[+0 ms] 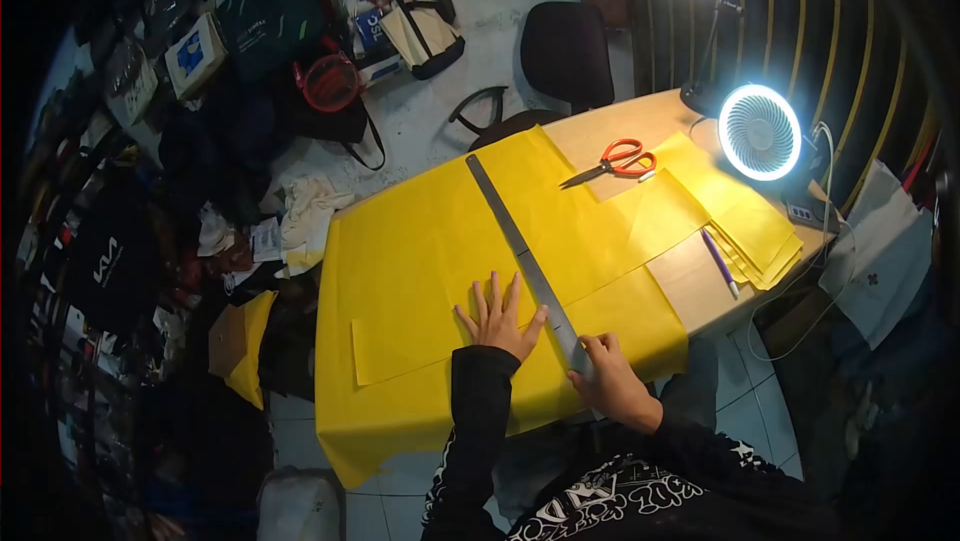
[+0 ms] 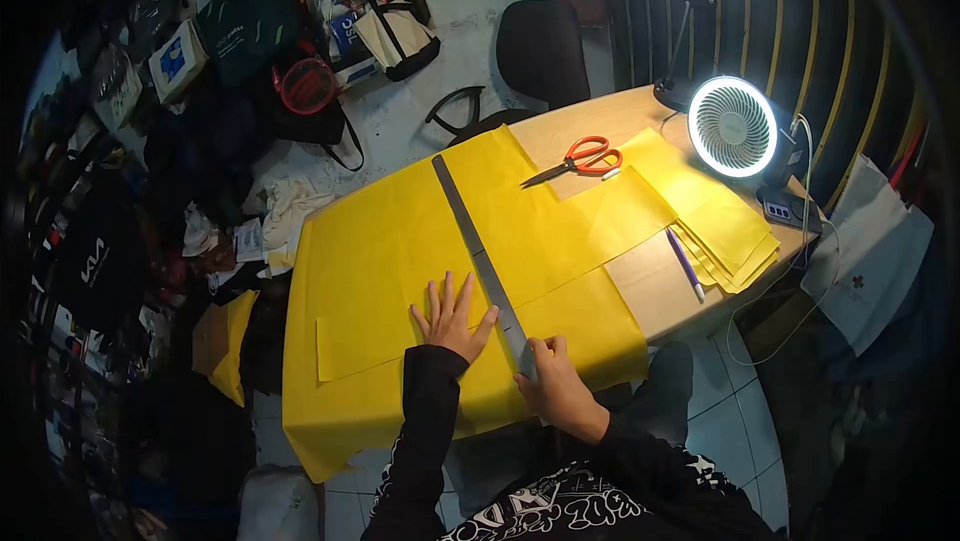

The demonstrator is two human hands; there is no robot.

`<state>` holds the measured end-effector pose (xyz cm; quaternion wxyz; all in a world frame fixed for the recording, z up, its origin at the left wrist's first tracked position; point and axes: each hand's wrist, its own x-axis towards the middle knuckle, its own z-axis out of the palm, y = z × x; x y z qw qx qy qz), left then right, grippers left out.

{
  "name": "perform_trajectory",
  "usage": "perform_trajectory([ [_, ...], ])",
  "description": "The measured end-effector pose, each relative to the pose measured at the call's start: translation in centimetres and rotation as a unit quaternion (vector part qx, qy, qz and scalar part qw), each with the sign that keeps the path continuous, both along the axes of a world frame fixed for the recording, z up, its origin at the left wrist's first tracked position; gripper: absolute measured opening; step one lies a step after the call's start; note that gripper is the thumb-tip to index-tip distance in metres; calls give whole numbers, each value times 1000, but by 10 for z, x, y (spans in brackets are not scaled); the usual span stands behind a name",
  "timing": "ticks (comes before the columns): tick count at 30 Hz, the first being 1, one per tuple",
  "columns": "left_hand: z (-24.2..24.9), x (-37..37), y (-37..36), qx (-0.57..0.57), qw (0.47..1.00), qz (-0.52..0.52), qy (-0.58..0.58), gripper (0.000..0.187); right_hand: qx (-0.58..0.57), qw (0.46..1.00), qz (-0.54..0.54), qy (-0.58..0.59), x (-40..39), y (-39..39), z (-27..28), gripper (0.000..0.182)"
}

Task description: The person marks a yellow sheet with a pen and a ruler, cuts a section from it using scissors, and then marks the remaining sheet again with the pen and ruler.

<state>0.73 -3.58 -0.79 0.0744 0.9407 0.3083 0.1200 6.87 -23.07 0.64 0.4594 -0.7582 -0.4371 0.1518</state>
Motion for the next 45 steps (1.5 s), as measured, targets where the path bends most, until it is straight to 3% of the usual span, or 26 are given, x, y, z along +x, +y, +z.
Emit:
perform_trajectory([
  [7, 2, 2, 0, 7, 999, -28, 34, 70, -25, 998, 35, -54, 3, 12, 8, 57],
  [10, 3, 1, -3, 8, 999, -28, 33, 73, -15, 991, 41, -128, 7, 20, 3, 61],
  [13, 1, 2, -1, 17, 999, -22, 42, 75, -47, 984, 19, -169, 5, 25, -5, 45],
  [22, 1, 3, -1, 22, 998, -23, 57, 73, -74, 960, -59, -263, -7, 31, -4, 40],
  [25, 2, 4, -3, 10, 998, -21, 54, 65, -79, 957, -29, -276, -2, 34, -17, 44],
  [28, -6, 2, 4, -6, 999, -25, 37, 58, -67, 976, -55, -202, -5, 33, -17, 42],
  [31, -11, 1, 7, -4, 999, -29, 25, 55, -9, 970, -79, -228, -4, 33, -22, 46],
  [45, -9, 1, 5, -1, 999, -27, 23, 54, -12, 959, -68, -273, -1, 38, -28, 39],
])
